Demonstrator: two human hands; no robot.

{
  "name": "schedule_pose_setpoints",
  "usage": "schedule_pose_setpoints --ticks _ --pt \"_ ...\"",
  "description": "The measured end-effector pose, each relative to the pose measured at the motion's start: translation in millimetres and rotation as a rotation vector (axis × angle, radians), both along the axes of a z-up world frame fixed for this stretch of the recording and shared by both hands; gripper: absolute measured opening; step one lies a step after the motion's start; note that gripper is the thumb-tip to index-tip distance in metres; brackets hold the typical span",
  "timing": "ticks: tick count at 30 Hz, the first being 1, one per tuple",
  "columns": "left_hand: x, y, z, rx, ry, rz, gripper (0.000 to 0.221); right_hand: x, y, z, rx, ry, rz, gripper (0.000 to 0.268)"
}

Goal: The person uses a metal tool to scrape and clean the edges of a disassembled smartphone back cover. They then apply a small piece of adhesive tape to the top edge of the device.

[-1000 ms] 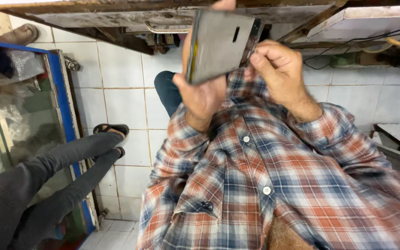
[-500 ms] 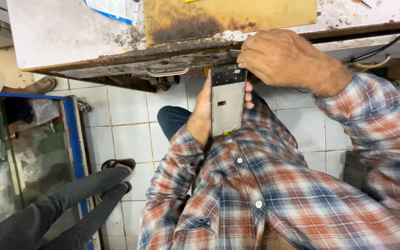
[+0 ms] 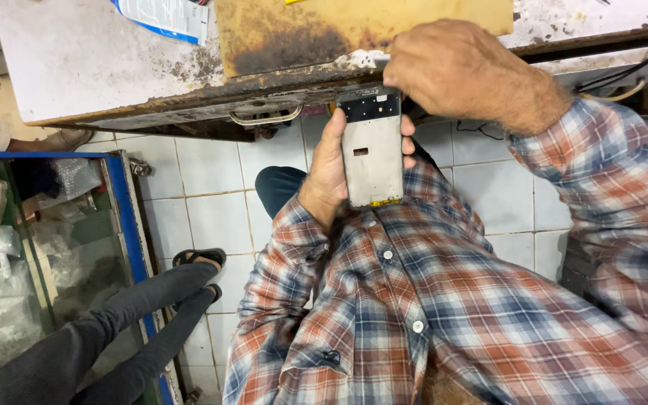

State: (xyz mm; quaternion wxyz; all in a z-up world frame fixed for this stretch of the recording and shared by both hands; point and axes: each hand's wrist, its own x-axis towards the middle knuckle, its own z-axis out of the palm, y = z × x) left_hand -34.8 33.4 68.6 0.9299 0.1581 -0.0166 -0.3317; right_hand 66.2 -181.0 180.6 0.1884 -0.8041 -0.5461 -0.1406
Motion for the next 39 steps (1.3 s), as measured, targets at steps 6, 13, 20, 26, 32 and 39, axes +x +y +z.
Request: schedule_pose_setpoints --ticks 6,13,20,26,32,39 --pt "10 -33 -14 0.010 -0.094 0.238 0.100 -15 -10 -17 0.627 0.300 -0.438 0.010" --pt "16 -48 -33 0.142 -0.008 0.327 0.104 -55 12 -72 1.065 0.998 -0.550 0.022" --pt "20 -50 -51 0.100 0.181 0.352 0.090 -68 18 -90 0.990 0.938 -0.666 0.008" --pt "19 -57 -72 0.183 0.210 0.435 0.090 -64 23 -91 0.937 0.895 -0.694 0.032" --pt "22 -60 -77 0.247 0.235 0.516 0.080 -62 32 -81 0.890 0.861 -0.739 0.029" --pt "16 -57 -53 0.067 0.356 0.460 0.074 -75 49 -76 0.751 0.565 -0.804 0.024"
